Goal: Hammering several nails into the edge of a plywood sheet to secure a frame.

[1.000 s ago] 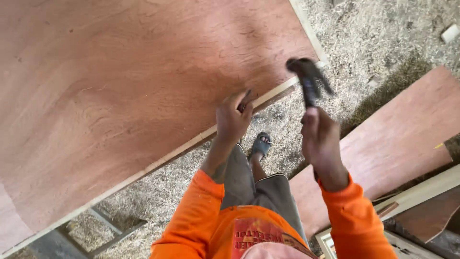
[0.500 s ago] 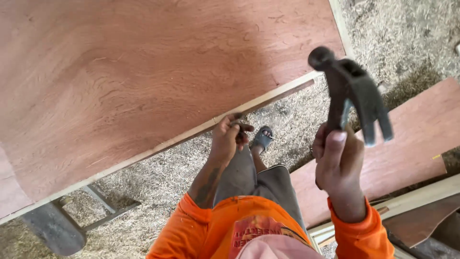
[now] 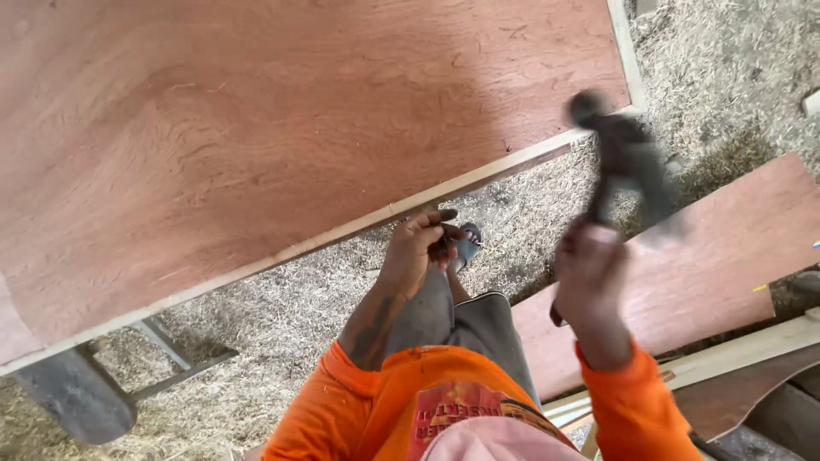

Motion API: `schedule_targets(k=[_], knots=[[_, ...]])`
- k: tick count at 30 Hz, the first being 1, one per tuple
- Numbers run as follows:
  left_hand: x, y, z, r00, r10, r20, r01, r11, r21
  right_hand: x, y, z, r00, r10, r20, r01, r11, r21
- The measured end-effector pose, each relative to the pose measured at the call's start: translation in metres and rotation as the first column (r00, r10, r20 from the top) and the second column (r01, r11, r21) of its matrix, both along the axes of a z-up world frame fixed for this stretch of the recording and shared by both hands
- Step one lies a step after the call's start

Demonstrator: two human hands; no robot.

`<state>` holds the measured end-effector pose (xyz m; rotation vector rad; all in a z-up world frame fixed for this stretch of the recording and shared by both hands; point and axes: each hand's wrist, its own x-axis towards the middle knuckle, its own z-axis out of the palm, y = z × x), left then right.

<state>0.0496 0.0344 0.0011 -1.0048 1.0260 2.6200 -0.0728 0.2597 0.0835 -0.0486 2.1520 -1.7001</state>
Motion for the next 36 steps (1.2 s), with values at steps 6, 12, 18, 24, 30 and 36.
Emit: schedule_targets(k=[6, 12, 18, 24, 30, 36], knots=[[-0.015, 0.000, 0.031, 0.999, -0.030, 0.020, 0.027, 0.994, 0.110, -0.021, -0.048, 0.048, 0.990, 0.137, 0.019, -0.138, 0.986, 0.098], [-0.007, -0.005, 0.007, 0.993, 0.081, -0.080, -0.057, 0.961, 0.271, -0.002, -0.023, -0.012, 0.988, 0.084, -0.131, -0.064, 0.987, 0.151], [-0.027, -0.028, 0.022, 0.993, 0.113, -0.035, -0.113, 0.994, -0.001, 0.000, -0.022, 0.010, 0.961, 0.237, -0.144, -0.166, 0.908, 0.384], [-0.040, -0.045, 0.009, 0.951, 0.265, -0.162, -0.223, 0.945, 0.239, -0.020, -0.035, 0.012, 0.974, 0.227, -0.014, -0.210, 0.923, 0.322], [-0.044, -0.038, 0.013, 0.985, 0.156, -0.079, -0.137, 0.969, 0.205, 0.006, -0.068, 0.040, 0.967, 0.218, 0.136, -0.244, 0.942, 0.229], [-0.027, -0.015, 0.036, 0.979, 0.004, -0.204, 0.050, 0.965, 0.258, 0.002, -0.083, 0.044, 0.942, 0.236, 0.240, -0.260, 0.963, 0.074]])
